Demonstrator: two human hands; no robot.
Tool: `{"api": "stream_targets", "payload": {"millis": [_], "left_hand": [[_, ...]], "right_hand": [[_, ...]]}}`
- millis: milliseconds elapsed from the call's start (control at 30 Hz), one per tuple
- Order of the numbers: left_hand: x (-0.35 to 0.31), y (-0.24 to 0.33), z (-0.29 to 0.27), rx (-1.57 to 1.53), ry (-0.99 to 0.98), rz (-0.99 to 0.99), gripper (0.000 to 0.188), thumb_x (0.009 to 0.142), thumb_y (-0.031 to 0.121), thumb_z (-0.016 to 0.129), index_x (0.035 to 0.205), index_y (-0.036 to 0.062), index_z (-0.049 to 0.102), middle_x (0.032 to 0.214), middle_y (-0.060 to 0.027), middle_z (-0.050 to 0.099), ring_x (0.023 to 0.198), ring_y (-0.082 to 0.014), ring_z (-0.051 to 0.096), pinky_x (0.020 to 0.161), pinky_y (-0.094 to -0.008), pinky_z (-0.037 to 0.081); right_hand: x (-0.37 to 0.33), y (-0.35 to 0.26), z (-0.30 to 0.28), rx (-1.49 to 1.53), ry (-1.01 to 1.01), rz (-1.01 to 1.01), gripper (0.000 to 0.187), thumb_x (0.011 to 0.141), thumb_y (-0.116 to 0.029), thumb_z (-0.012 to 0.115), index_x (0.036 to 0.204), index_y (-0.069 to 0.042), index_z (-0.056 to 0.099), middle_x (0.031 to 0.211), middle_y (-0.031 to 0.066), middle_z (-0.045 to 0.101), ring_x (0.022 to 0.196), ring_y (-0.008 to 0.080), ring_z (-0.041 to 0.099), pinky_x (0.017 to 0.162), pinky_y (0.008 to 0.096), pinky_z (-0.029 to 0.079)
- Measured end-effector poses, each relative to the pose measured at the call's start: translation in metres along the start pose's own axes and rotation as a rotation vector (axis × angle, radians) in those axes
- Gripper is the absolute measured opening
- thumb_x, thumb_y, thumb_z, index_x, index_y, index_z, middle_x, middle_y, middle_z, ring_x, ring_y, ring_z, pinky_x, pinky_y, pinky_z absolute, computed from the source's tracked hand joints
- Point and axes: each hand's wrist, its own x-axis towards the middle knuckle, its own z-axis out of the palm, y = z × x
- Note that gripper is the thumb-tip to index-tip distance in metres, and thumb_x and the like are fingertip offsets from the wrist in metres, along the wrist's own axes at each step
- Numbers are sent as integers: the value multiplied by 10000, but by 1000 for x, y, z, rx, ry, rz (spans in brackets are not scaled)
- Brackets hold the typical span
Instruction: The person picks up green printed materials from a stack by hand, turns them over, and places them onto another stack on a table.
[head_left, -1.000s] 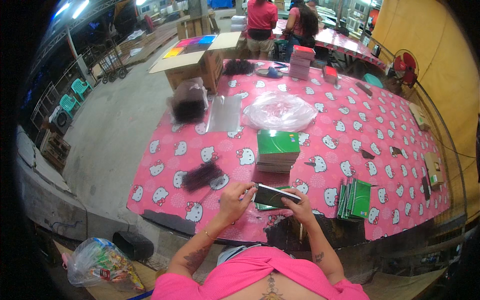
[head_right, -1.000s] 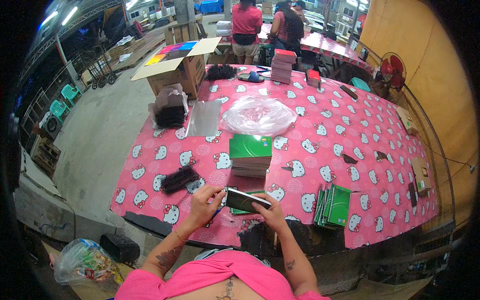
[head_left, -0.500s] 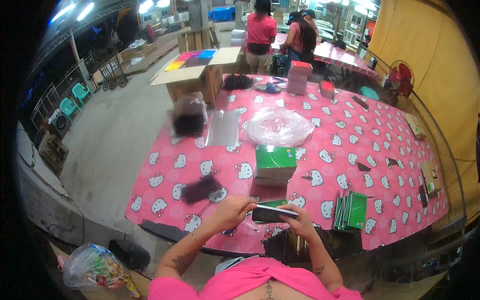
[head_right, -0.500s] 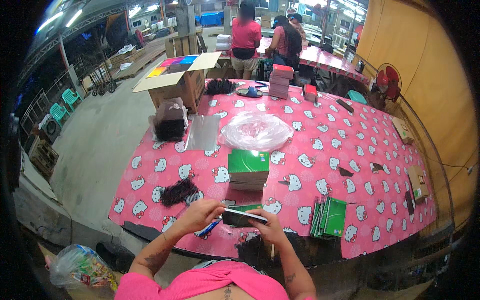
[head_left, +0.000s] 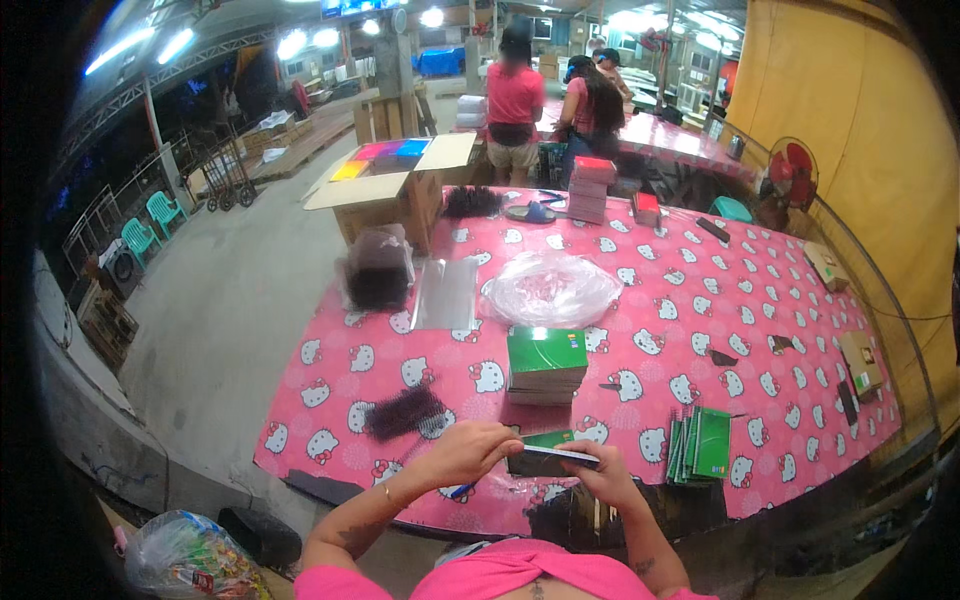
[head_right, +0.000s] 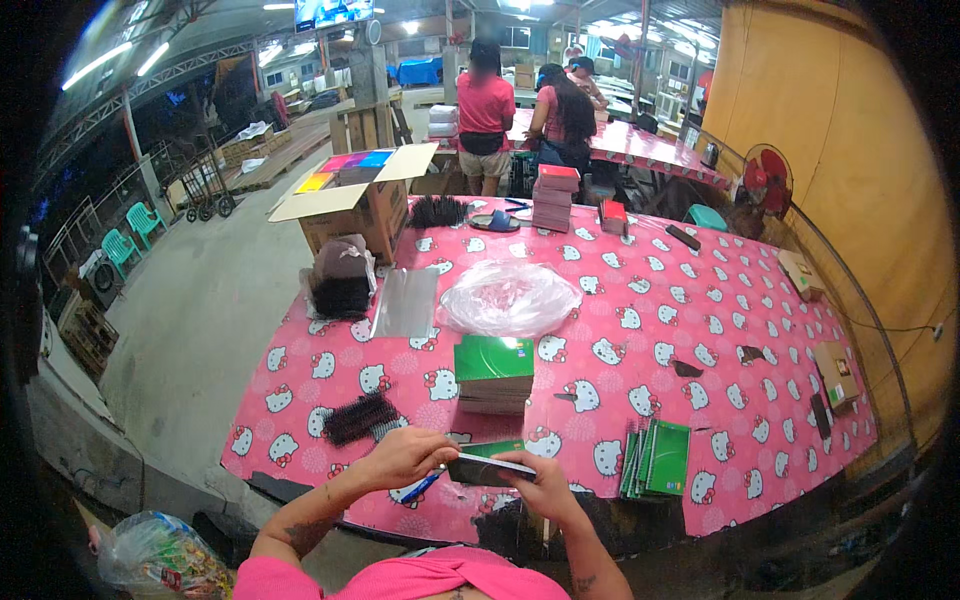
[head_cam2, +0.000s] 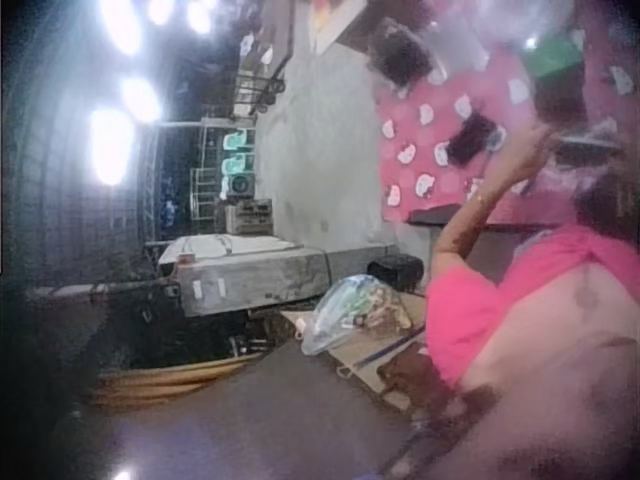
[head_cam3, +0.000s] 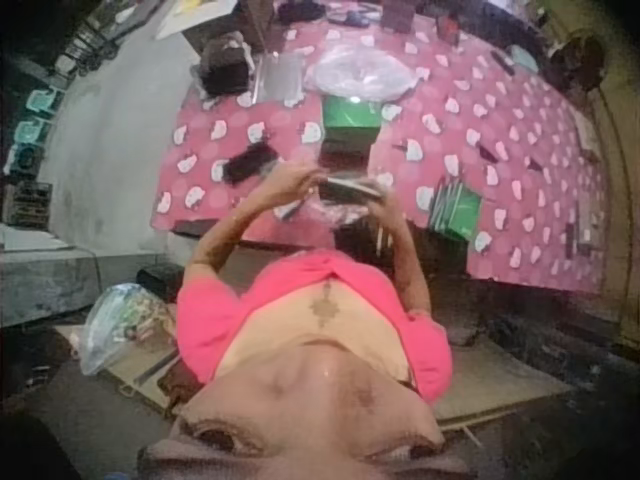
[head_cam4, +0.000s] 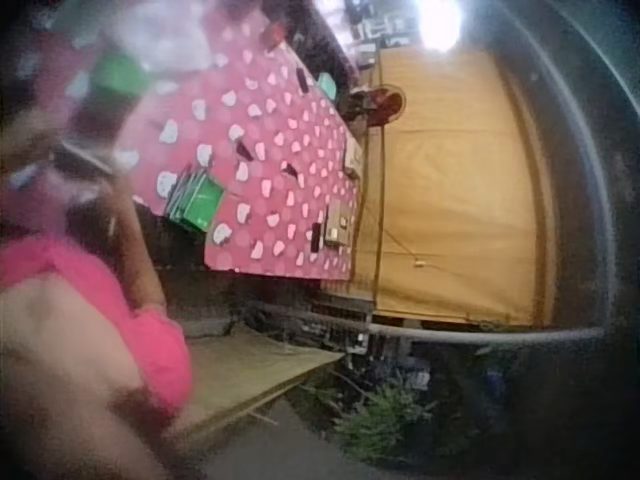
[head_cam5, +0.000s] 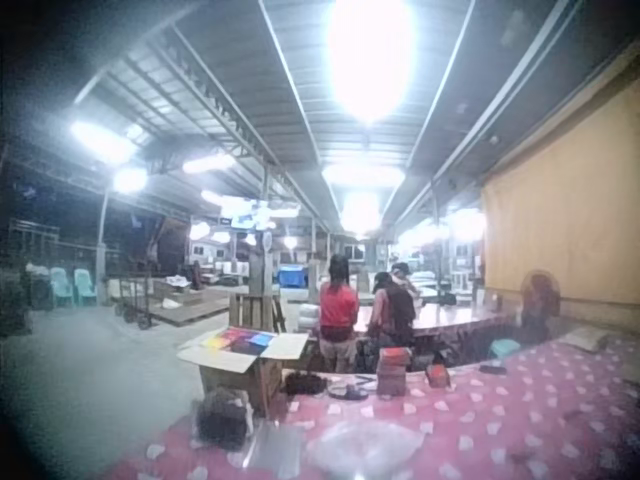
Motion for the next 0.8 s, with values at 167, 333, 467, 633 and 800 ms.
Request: {"api": "stream_targets", "payload": {"millis": [167, 333, 467, 633, 800], "left_hand": [[7, 6, 2, -8, 32, -38, 403, 927, 338, 689, 1241, 101, 600, 997, -131, 598, 885, -314, 637, 718, -420, 507], [-11, 12, 82, 563, 316, -66, 885, 920, 635, 528, 1519, 10, 342, 1554, -226, 328, 1478, -389, 261, 1162, -635, 169], [-20, 10, 104, 511, 303, -76, 949, 928, 695, 440, 1553, 2, 267, 1645, -209, 160, 1541, -370, 87, 1171, -666, 24], [0, 7, 80, 594, 186, -73, 945, 927, 691, 439, 1552, 3, 266, 1652, -195, 161, 1546, -338, 114, 1168, -666, 36], [11, 12, 71, 652, 261, -60, 1015, 890, 733, 441, 1549, -15, 252, 1629, -215, 232, 1539, -365, 135, 1187, -620, -25]], "right_hand": [[-3, -4, 5, 35, 73, 34, 273, 907, -2, 682, 1178, -36, 695, 903, 20, 714, 815, 71, 622, 719, 249, 506], [-8, -25, 22, 171, 314, 83, 252, 925, -12, 671, 1176, -21, 690, 962, 37, 725, 872, 94, 658, 765, 262, 528], [-10, -16, 27, 4, 316, 66, 248, 924, -29, 685, 1170, -3, 684, 980, 44, 724, 889, 101, 655, 766, 248, 516], [-7, -18, 28, 298, 353, 190, 266, 928, -33, 678, 1193, -8, 669, 967, 26, 698, 884, 84, 639, 775, 237, 506], [-6, -11, 33, 147, 267, 116, 278, 935, -30, 666, 1212, -9, 660, 1008, 41, 697, 890, 97, 648, 790, 256, 546]]}}
